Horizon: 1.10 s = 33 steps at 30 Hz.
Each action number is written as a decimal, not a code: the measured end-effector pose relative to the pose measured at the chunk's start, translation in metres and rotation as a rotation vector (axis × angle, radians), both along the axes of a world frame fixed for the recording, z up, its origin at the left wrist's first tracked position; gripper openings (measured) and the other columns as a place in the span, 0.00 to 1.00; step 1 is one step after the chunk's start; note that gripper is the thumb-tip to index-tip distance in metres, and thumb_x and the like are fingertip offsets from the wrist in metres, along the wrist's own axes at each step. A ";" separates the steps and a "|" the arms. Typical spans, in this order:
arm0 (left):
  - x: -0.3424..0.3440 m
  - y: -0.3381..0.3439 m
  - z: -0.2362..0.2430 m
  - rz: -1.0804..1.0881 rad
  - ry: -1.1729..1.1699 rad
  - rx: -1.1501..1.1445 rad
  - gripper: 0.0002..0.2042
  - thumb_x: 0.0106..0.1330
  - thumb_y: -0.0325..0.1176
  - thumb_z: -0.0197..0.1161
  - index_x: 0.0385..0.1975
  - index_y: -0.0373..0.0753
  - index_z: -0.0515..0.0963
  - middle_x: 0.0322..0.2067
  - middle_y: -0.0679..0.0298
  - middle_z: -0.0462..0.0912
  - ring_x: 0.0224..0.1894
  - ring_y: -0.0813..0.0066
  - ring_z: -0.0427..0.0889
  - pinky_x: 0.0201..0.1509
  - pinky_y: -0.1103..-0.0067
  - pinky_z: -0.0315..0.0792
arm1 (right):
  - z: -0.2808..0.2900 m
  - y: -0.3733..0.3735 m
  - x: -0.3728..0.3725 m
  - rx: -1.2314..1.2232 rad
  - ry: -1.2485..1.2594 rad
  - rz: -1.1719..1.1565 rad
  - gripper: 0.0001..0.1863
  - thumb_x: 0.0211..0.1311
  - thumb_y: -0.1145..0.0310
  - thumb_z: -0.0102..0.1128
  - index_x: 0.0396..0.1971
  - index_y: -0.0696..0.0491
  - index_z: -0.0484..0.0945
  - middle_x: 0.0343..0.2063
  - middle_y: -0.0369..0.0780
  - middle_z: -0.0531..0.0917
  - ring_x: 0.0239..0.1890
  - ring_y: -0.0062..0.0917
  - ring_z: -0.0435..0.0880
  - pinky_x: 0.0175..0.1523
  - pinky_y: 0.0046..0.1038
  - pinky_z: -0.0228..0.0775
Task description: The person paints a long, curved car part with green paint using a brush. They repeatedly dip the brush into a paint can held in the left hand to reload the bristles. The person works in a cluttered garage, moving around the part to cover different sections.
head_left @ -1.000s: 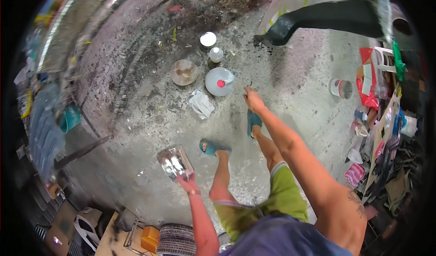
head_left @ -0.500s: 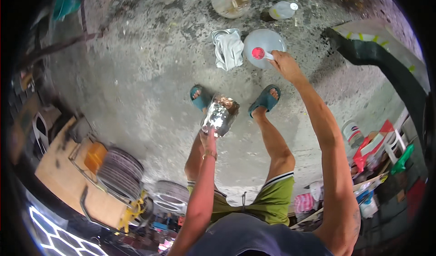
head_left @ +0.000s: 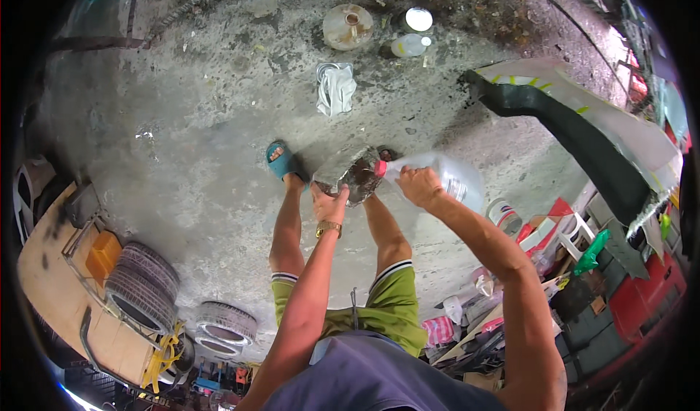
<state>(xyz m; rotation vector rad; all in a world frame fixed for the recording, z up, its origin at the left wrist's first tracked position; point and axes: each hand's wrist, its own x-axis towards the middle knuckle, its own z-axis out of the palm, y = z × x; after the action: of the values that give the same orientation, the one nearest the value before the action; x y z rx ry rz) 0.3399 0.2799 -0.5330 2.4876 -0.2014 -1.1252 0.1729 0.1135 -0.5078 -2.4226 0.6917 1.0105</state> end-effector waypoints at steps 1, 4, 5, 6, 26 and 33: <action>-0.002 -0.005 0.004 -0.029 -0.001 -0.005 0.45 0.45 0.47 0.69 0.61 0.28 0.55 0.54 0.42 0.69 0.55 0.47 0.71 0.57 0.64 0.67 | 0.002 0.004 0.000 0.007 0.056 -0.005 0.13 0.61 0.65 0.48 0.33 0.59 0.76 0.25 0.43 0.84 0.29 0.33 0.85 0.34 0.35 0.74; -0.007 -0.024 0.016 -0.130 -0.025 -0.011 0.47 0.46 0.48 0.69 0.61 0.27 0.53 0.55 0.42 0.67 0.57 0.47 0.68 0.59 0.65 0.65 | 0.012 0.010 0.003 0.009 0.228 -0.048 0.12 0.58 0.69 0.48 0.35 0.58 0.78 0.31 0.43 0.84 0.37 0.33 0.85 0.36 0.35 0.75; -0.008 -0.031 0.020 -0.128 0.004 -0.013 0.47 0.46 0.48 0.69 0.61 0.27 0.53 0.55 0.42 0.67 0.57 0.47 0.68 0.59 0.65 0.65 | 0.015 0.011 0.005 0.009 0.294 -0.063 0.12 0.58 0.69 0.48 0.36 0.57 0.79 0.33 0.42 0.84 0.39 0.32 0.85 0.37 0.35 0.75; -0.008 -0.036 0.023 -0.127 0.031 -0.013 0.47 0.46 0.48 0.69 0.61 0.26 0.53 0.55 0.42 0.67 0.57 0.47 0.68 0.59 0.65 0.65 | 0.019 0.008 0.009 0.025 0.324 -0.071 0.12 0.58 0.69 0.48 0.36 0.55 0.80 0.35 0.41 0.84 0.40 0.32 0.84 0.37 0.34 0.75; -0.023 -0.048 0.004 -0.189 -0.030 -0.072 0.47 0.45 0.47 0.70 0.61 0.27 0.54 0.53 0.42 0.68 0.54 0.46 0.70 0.58 0.65 0.65 | 0.028 -0.002 -0.005 0.090 0.302 -0.164 0.11 0.58 0.68 0.51 0.33 0.56 0.81 0.32 0.47 0.84 0.38 0.36 0.85 0.40 0.34 0.77; 0.006 -0.072 0.024 -0.086 -0.035 -0.143 0.46 0.45 0.46 0.72 0.60 0.26 0.55 0.51 0.43 0.73 0.51 0.49 0.74 0.54 0.66 0.70 | 0.037 -0.013 -0.037 0.041 -0.050 -0.391 0.18 0.65 0.59 0.47 0.33 0.63 0.70 0.23 0.51 0.82 0.29 0.44 0.83 0.34 0.41 0.75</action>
<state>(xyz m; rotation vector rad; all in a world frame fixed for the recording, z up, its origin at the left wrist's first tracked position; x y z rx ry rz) 0.3454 0.2078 -0.5092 2.3932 -0.3878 -1.0625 0.1355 0.1004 -0.4708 -2.1513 1.0633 0.7930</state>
